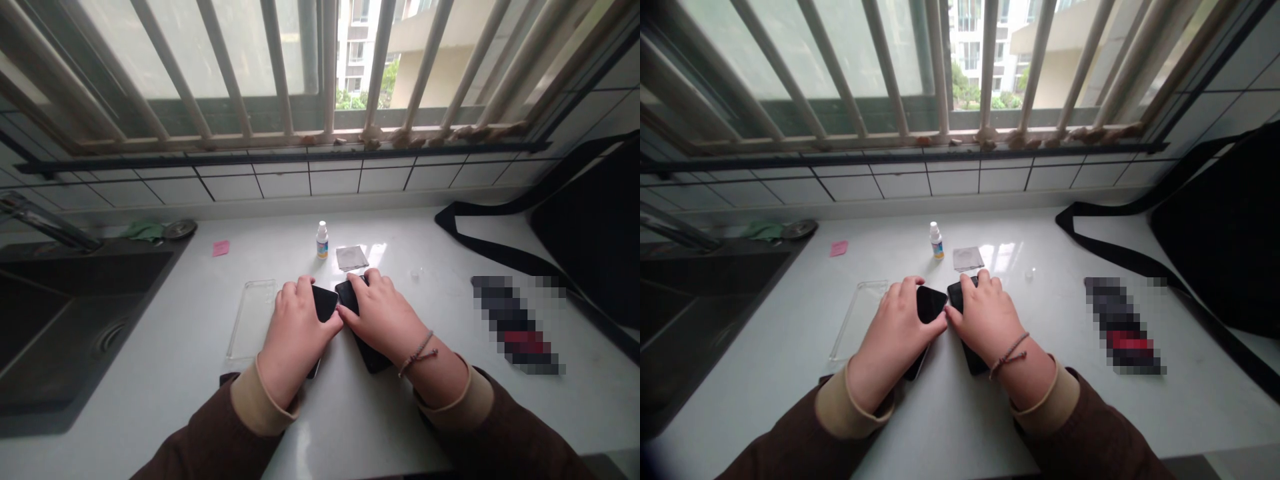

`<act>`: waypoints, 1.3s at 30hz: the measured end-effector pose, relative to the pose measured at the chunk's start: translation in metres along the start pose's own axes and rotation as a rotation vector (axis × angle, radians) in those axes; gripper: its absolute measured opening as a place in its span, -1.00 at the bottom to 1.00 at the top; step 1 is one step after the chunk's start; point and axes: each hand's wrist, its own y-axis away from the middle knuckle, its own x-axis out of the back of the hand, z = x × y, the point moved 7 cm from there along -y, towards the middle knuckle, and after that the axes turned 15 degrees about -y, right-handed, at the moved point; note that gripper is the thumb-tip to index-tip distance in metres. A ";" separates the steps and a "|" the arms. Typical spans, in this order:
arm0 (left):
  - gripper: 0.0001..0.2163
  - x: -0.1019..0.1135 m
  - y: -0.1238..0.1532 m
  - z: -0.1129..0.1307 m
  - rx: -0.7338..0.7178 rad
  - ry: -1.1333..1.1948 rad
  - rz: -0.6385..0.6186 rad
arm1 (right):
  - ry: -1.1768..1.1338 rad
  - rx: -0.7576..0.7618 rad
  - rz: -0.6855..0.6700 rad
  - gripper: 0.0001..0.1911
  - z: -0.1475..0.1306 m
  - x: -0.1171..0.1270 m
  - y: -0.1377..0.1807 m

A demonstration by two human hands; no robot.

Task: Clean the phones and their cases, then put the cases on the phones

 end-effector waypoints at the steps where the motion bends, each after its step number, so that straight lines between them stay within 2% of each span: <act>1: -0.48 0.002 -0.001 -0.001 0.010 0.059 0.005 | 0.003 0.002 0.000 -0.37 0.000 0.000 0.000; 4: -0.43 0.002 -0.005 -0.005 0.078 0.248 -0.047 | 0.010 -0.002 0.001 -0.38 0.000 0.000 0.000; 6: -0.36 -0.005 -0.007 -0.008 0.151 0.414 -0.147 | 0.008 -0.006 0.003 -0.37 0.001 0.001 0.000; 10: -0.33 -0.024 -0.001 -0.002 0.319 1.009 -0.405 | -0.010 0.010 0.011 -0.39 0.001 0.002 0.002; 13: -0.40 -0.026 0.005 0.010 0.368 1.358 -0.501 | -0.022 0.023 0.025 -0.42 0.000 0.003 0.003; 17: -0.61 -0.020 0.006 0.019 0.361 1.546 -0.540 | -0.045 0.018 0.036 -0.47 0.000 0.004 0.002; 19: -0.74 -0.019 0.006 0.018 0.418 1.627 -0.511 | -0.114 0.096 0.115 -0.55 -0.007 0.013 0.002; 21: -0.82 -0.018 0.004 0.014 0.480 1.698 -0.446 | -0.291 0.250 0.244 -0.64 -0.017 0.028 0.005; 23: -0.82 -0.015 0.002 0.012 0.488 1.732 -0.373 | -0.569 0.363 0.316 -0.62 -0.021 0.042 0.008; 25: -0.81 -0.011 -0.001 0.008 0.445 1.743 -0.289 | -0.842 0.326 0.221 -0.53 -0.018 0.043 0.006; 27: -0.80 -0.006 -0.004 0.004 0.399 1.755 -0.189 | -1.008 0.269 0.029 -0.44 -0.020 0.034 0.005; 31: -0.82 0.006 -0.006 -0.005 0.350 1.739 -0.006 | -1.033 0.305 -0.260 -0.50 -0.033 0.018 0.009; 35: -0.78 0.013 -0.003 0.002 0.303 1.632 -0.035 | -1.152 0.245 -0.473 -0.45 -0.037 0.005 0.015; 37: -0.76 0.013 -0.002 0.005 0.283 1.552 -0.086 | -1.185 0.233 -0.538 -0.38 -0.038 0.002 0.018; 39: -0.75 0.013 -0.003 0.001 0.271 1.406 -0.078 | -1.229 0.231 -0.587 -0.33 -0.040 -0.001 0.020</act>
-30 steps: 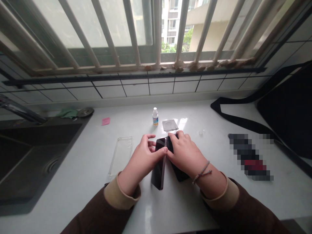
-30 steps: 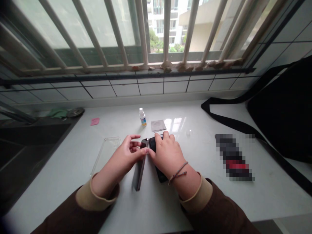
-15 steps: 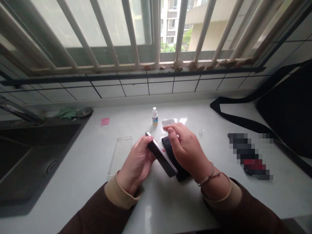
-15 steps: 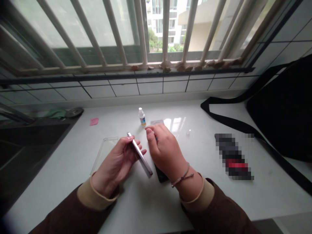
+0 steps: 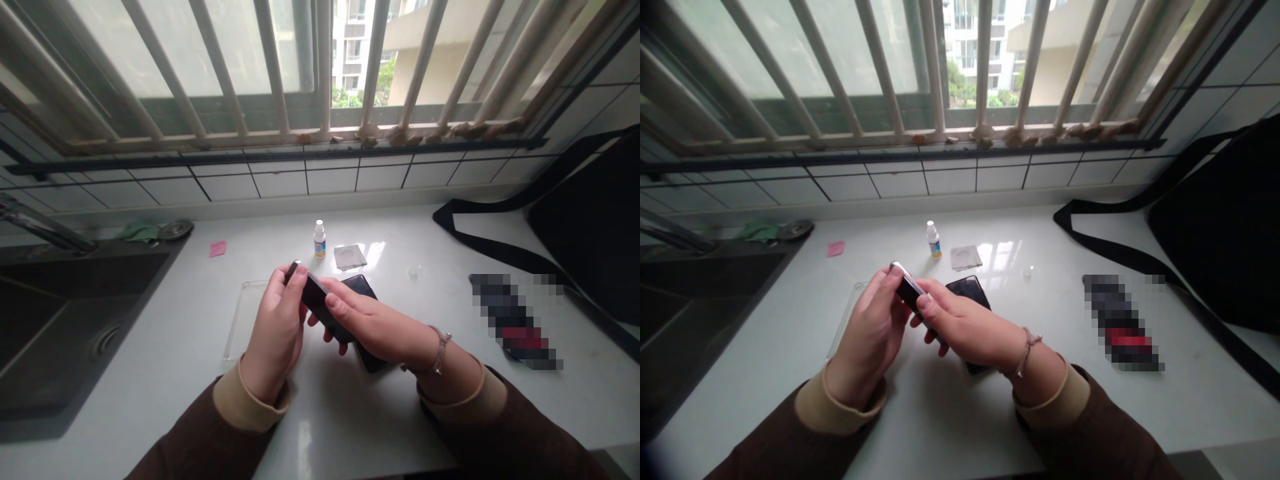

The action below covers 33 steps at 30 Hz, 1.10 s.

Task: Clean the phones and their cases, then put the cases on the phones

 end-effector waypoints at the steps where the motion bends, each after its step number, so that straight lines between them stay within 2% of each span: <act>1: -0.73 0.006 -0.002 0.001 -0.027 -0.115 0.034 | -0.037 0.005 -0.012 -0.31 0.000 -0.001 -0.001; 2: -0.71 0.014 -0.005 0.006 -0.083 -0.274 0.092 | -0.080 0.021 -0.015 -0.29 0.000 -0.002 -0.002; 6: -0.78 0.036 -0.013 0.035 -0.392 -1.180 0.341 | -0.213 0.137 0.048 -0.29 -0.005 0.003 -0.005; 7: -0.77 0.042 -0.015 0.038 -0.388 -1.355 0.401 | -0.229 0.162 0.073 -0.31 -0.006 0.006 -0.005; 9: -0.72 0.055 -0.020 0.036 -0.238 -1.660 0.468 | -0.252 0.199 0.111 -0.35 -0.008 0.010 -0.004; 12: -0.65 0.069 -0.024 0.022 0.010 -1.921 0.357 | -0.259 0.214 0.111 -0.37 -0.010 0.011 -0.003; 16: -0.56 0.081 -0.028 0.008 0.141 -1.938 0.230 | -0.228 0.181 0.084 -0.34 -0.009 0.006 -0.003; 23: -0.49 0.092 -0.041 0.007 0.143 -1.799 0.199 | -0.340 0.104 0.024 -0.32 -0.005 -0.001 -0.004; 26: -0.52 0.090 -0.045 0.010 0.087 -1.595 0.215 | -0.384 0.106 0.001 -0.35 -0.004 -0.001 -0.004; 28: -0.56 0.086 -0.046 0.007 0.064 -1.410 0.181 | -0.416 0.111 -0.005 -0.37 -0.005 -0.001 -0.004; 33: -0.73 0.060 -0.044 -0.014 0.082 -1.032 -0.088 | -0.414 0.057 0.096 -0.46 -0.001 0.006 -0.005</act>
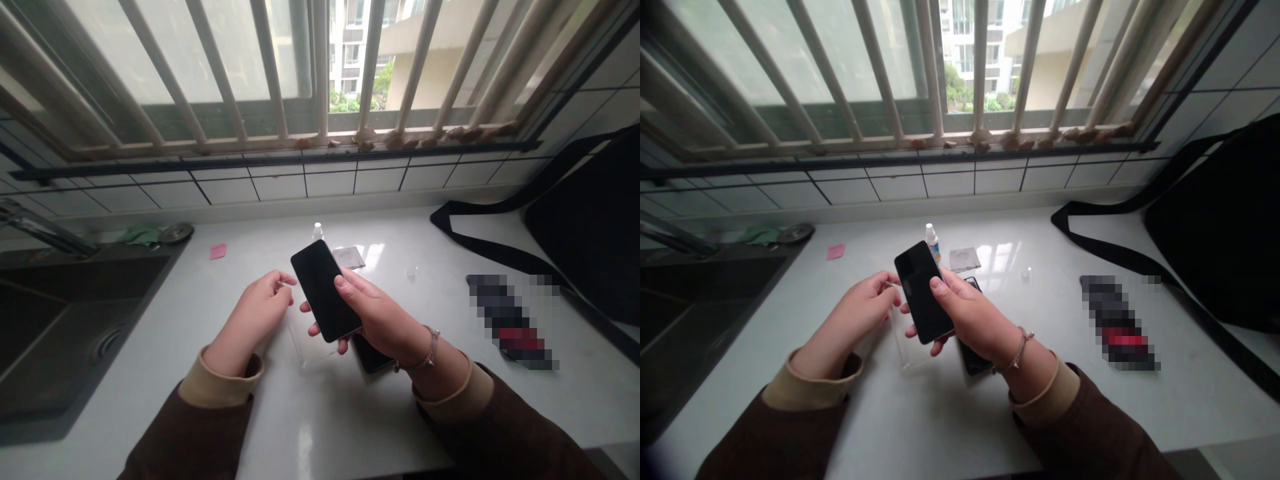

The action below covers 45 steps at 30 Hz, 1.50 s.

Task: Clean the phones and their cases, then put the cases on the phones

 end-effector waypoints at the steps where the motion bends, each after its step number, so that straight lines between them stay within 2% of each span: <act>1: -0.75 -0.006 0.001 0.002 -0.002 0.087 -0.037 | 0.043 0.003 0.041 -0.49 0.000 0.003 0.000; 5: -0.89 -0.023 0.005 0.010 0.010 0.444 -0.132 | 0.292 0.028 0.169 -0.58 -0.003 0.014 -0.001; 9: -0.81 -0.025 0.005 0.015 -0.001 0.655 -0.126 | 0.531 0.087 0.204 -0.60 -0.008 0.015 -0.001; 12: -0.77 -0.021 0.002 0.012 0.018 0.711 -0.041 | 0.713 0.158 0.240 -0.58 -0.016 0.015 0.001; 14: -0.74 -0.020 0.001 0.011 0.017 0.713 -0.006 | 0.797 0.142 0.246 -0.53 -0.017 0.015 0.001; 21: -0.63 -0.027 0.002 0.018 -0.073 0.769 -0.037 | 1.003 0.124 0.169 -0.41 -0.014 0.011 0.001; 27: -0.59 -0.034 0.004 0.018 -0.054 0.889 -0.029 | 1.236 0.076 0.208 -0.22 -0.009 0.013 0.001; 29: -0.59 -0.035 0.005 0.018 -0.050 0.930 -0.016 | 1.199 0.083 0.177 -0.22 -0.010 0.011 0.001; 34: -0.66 -0.030 0.008 0.020 -0.036 1.038 0.044 | 0.862 0.150 0.099 -0.44 -0.016 0.007 0.003; 36: -0.66 -0.031 0.012 0.027 -0.067 1.057 -0.013 | 0.722 0.161 0.141 -0.39 -0.016 0.011 0.002; 40: -0.63 -0.039 0.023 0.044 -0.162 0.999 -0.200 | 0.516 0.079 0.197 -0.34 -0.007 0.019 -0.002; 45: -0.62 -0.042 0.029 0.043 -0.138 0.942 -0.175 | 0.351 0.047 0.216 -0.40 -0.004 0.020 -0.004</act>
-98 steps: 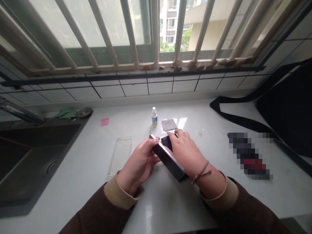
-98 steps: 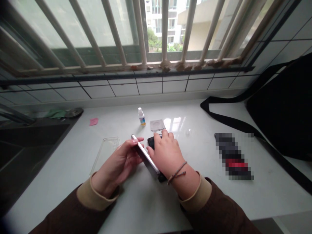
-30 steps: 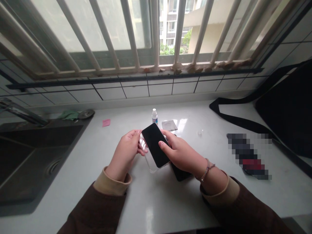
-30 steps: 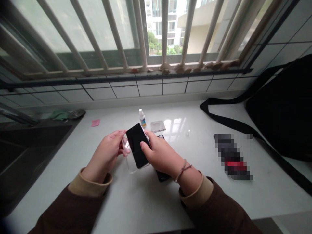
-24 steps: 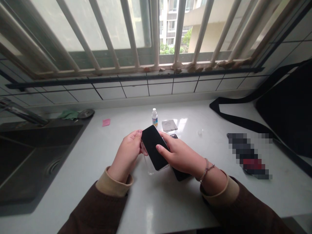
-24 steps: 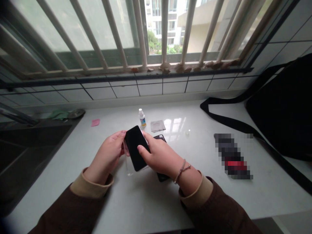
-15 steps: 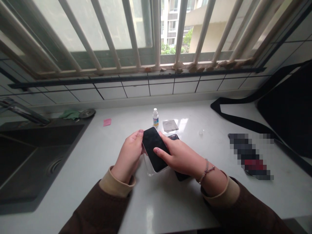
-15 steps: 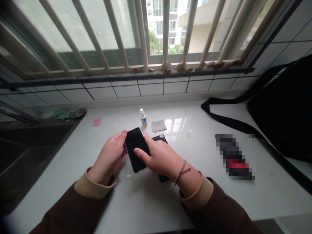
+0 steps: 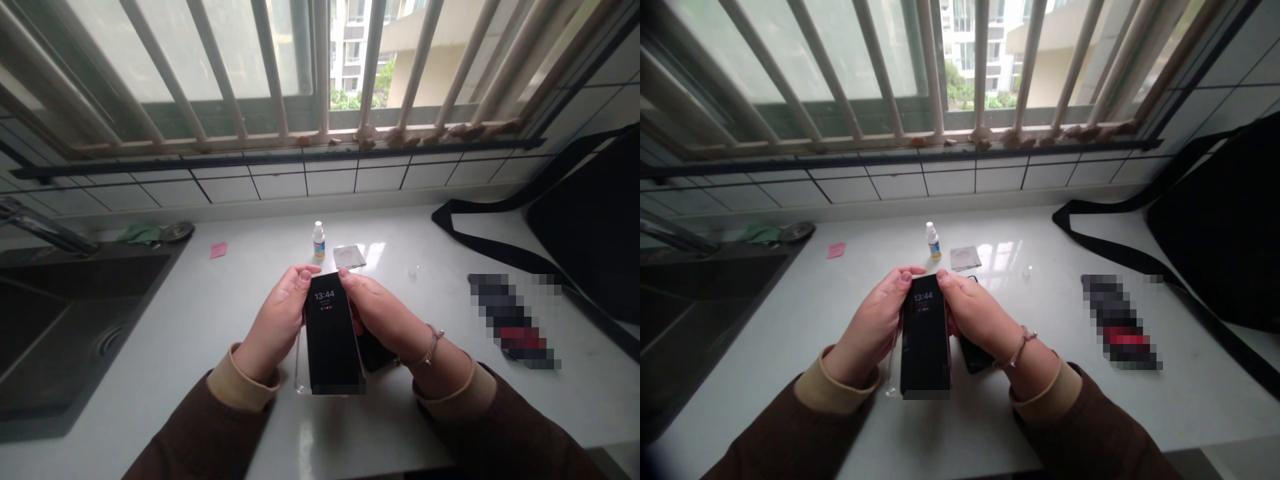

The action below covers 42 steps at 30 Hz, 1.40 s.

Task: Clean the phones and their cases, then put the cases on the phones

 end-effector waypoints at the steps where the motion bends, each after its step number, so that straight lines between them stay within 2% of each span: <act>1: -0.62 0.001 0.000 -0.001 0.008 -0.011 0.010 | -0.009 -0.002 0.003 -0.40 0.000 0.000 0.000; 6: -0.60 0.003 -0.002 -0.002 -0.015 -0.069 -0.001 | 0.063 0.053 0.034 -0.39 -0.001 0.004 -0.001; 12: -0.61 -0.006 -0.002 -0.003 -0.018 -0.007 -0.118 | 0.185 0.129 0.051 -0.38 -0.003 0.008 -0.002; 16: -0.60 -0.006 -0.003 -0.005 -0.015 -0.011 -0.124 | 0.220 0.145 0.044 -0.38 -0.006 0.009 -0.003; 23: -0.60 -0.006 -0.002 -0.007 -0.012 -0.137 -0.131 | 0.244 0.094 0.052 -0.37 -0.010 0.009 -0.002; 30: -0.58 -0.006 -0.001 -0.002 -0.026 -0.225 -0.144 | 0.078 -0.029 0.059 -0.42 -0.003 0.010 -0.001; 34: -0.57 -0.008 0.001 -0.001 -0.025 -0.268 -0.159 | 0.101 -0.067 0.079 -0.28 0.003 0.011 -0.002; 38: -0.57 -0.012 0.002 0.000 -0.023 -0.253 -0.182 | 0.168 -0.014 0.080 -0.24 0.002 0.012 -0.002; 42: -0.56 -0.011 0.003 0.002 -0.032 -0.272 -0.178 | 0.296 0.039 0.140 -0.23 -0.001 0.017 -0.001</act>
